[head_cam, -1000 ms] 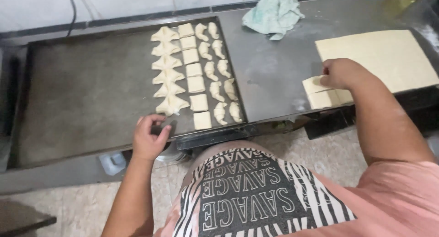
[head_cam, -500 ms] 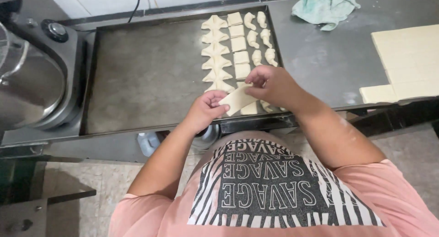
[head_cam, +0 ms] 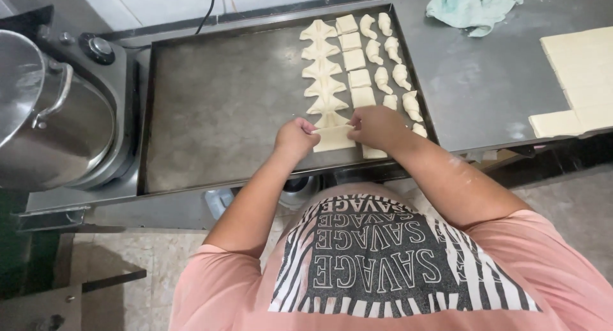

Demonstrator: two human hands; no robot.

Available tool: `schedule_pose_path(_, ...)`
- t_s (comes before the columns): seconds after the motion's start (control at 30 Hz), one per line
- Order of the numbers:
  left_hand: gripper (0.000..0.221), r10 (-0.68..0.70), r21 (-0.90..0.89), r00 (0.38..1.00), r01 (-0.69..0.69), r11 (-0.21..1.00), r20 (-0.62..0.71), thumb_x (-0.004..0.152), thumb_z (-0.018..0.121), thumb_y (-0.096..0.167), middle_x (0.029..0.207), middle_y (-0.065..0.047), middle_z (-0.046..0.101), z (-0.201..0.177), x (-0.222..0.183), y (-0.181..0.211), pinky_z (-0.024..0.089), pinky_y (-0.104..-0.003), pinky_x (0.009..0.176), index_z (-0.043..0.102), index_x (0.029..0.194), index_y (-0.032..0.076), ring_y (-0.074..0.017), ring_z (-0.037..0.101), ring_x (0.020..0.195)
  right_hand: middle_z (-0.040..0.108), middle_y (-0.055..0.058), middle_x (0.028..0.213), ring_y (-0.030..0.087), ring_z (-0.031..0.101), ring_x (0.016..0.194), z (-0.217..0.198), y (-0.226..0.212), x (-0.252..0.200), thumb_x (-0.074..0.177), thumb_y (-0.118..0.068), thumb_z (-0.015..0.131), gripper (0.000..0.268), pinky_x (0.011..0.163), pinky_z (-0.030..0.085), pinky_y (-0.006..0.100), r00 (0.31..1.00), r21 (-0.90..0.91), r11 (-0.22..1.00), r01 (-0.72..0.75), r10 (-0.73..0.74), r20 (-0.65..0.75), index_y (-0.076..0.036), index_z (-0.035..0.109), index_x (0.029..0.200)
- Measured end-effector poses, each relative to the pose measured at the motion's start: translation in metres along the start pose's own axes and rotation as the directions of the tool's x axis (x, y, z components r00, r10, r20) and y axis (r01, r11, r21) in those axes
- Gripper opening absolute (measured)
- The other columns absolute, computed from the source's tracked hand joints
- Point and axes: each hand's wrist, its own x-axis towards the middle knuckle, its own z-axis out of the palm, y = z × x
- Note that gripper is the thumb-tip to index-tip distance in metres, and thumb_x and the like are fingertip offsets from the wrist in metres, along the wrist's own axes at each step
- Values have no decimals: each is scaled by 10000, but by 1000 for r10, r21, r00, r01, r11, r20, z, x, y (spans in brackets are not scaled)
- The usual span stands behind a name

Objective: Shaping small pre-cut dough squares into decorative forms and placing them onto a large metal baking tray.

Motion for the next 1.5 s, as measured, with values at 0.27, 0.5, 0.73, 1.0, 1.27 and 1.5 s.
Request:
schedule_pose_path(0.27,171,183,237,982,-165,957,-53,794,793,276,884,-23,688,-2,-21,26,600,-407,845,763,948,207,-270,726,944,758,36,880,276,732,940,-9,-24,-9,858,-321,752,204,778,610,437,998,-43,999,24,-27,-58,-166,801,982)
schedule_pose_path(0.5,126,304,352,952,-279,894,-18,812,770,236,868,-55,663,5,-54,48,613,-388,872,801,934,223,-281,678,982,701,48,983,283,665,1069,20,-27,-12,863,-321,677,233,842,597,441,990,-113,984,139,-142,-25,-188,782,1023)
schedule_pose_path(0.73,98,484,500,870,-381,777,-89,807,746,309,854,-36,632,27,-56,23,583,-362,807,794,887,278,-260,629,906,663,55,928,278,643,945,31,-24,-34,937,-348,567,258,770,588,397,943,-224,923,312,-330,-45,-180,762,946)
schedule_pose_path(1.0,450,431,585,898,-399,706,92,951,592,410,1018,-81,583,10,-97,39,402,-466,914,692,1333,194,-305,523,1032,616,62,825,275,606,781,47,-23,-62,926,-500,540,433,625,488,428,840,-534,766,359,-514,-172,-141,723,1083)
schedule_pose_path(1.27,632,303,557,917,-398,729,259,987,535,506,1101,-122,544,-6,-113,61,306,-489,1000,528,1499,136,-331,470,1113,593,89,774,293,590,758,76,-20,-51,763,-512,575,468,636,454,443,812,-481,779,403,-547,-206,-83,698,904)
schedule_pose_path(1.5,670,215,559,939,-335,758,270,956,532,566,1129,-110,544,-7,-108,67,291,-497,1025,540,1493,166,-320,465,1131,605,88,720,308,609,722,65,-22,-40,683,-455,618,385,627,483,452,830,-352,816,459,-535,-159,-80,667,760)
